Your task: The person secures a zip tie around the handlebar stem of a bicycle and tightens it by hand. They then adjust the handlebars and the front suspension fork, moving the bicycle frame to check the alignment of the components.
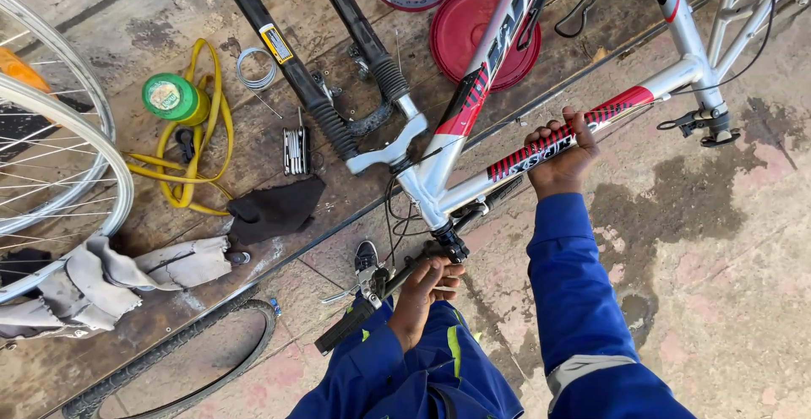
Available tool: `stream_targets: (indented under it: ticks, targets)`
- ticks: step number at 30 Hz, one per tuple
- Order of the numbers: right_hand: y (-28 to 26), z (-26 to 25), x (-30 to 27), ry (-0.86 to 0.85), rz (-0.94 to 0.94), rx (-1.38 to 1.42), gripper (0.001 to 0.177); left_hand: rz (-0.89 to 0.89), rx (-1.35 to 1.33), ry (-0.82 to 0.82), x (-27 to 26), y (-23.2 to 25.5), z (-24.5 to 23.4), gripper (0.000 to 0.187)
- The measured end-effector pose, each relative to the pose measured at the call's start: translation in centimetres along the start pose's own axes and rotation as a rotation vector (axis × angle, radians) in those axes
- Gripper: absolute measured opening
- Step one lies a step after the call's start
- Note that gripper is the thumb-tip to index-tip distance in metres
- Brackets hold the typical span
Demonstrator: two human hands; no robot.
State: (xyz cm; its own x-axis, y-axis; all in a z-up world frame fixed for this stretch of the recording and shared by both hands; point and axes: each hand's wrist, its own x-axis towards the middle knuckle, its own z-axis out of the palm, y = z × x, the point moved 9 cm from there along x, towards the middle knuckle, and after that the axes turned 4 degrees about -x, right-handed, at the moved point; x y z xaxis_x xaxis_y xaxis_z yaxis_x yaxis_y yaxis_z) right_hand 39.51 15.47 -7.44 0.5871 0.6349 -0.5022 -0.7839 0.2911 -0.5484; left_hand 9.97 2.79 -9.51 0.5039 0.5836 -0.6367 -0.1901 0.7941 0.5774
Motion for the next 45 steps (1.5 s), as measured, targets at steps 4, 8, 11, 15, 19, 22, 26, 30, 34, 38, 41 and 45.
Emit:
stream_targets:
  ticks: [4, 8, 11, 15, 19, 22, 26, 30, 34, 38, 41, 45]
  targets:
    - [-0.3, 0.3, -0.4, -0.011, -0.016, 0.018, 0.013, 0.244, 0.270, 0.117, -0.1, 1.2, -0.3, 0.044]
    - [-0.6, -0.2, 0.2, -0.004, -0.027, 0.005, 0.015, 0.504, 0.695, 0.287, -1.7, 6.3, 0.1, 0.046]
    - [0.0, -2.0, 1.8, -0.036, 0.036, -0.052, 0.026, 0.885, 1.105, 0.387, -2.5, 9.4, 1.4, 0.068]
    - [0.2, -1.7, 0.9, -0.019, 0.054, -0.040, 0.028, 1.138, 1.435, 0.363, -2.7, 11.6, 3.7, 0.106]
    - [0.2, -1.8, 1.1, -0.022, 0.061, -0.026, 0.030, 1.138, 1.563, 0.305, -2.0, 12.9, 5.0, 0.120]
    - [0.0, -1.6, 0.6, -0.025, 0.082, -0.011, 0.034, 1.067, 1.513, 0.191, -1.5, 13.1, 5.1, 0.114]
    - [-0.5, -1.0, -0.3, -0.100, 0.023, -0.019, 0.036, 0.951, 1.436, 0.128, -0.7, 12.5, 4.9, 0.103]
    - [0.6, -5.7, -0.1, -0.149, -0.014, -0.247, 0.038, 0.932, 1.478, 0.157, 0.1, 11.9, 4.4, 0.107]
    - [2.5, -5.0, -9.1, 0.002, -0.018, -0.649, 0.022, 0.926, 1.461, 0.154, 0.0, 11.7, 4.3, 0.108]
    - [7.1, -10.0, -15.7, -0.139, 0.044, -0.903, 0.010, 0.923, 1.444, 0.129, -0.7, 12.2, 4.6, 0.109]
    - [9.7, -10.3, -18.7, -0.245, 0.172, -0.876, 0.029, 0.867, 1.414, 0.098, -1.2, 12.6, 5.2, 0.108]
    - [10.6, -10.2, -18.2, -0.293, 0.095, -0.946, 0.022, 0.867, 1.424, 0.091, -1.1, 12.7, 5.0, 0.107]
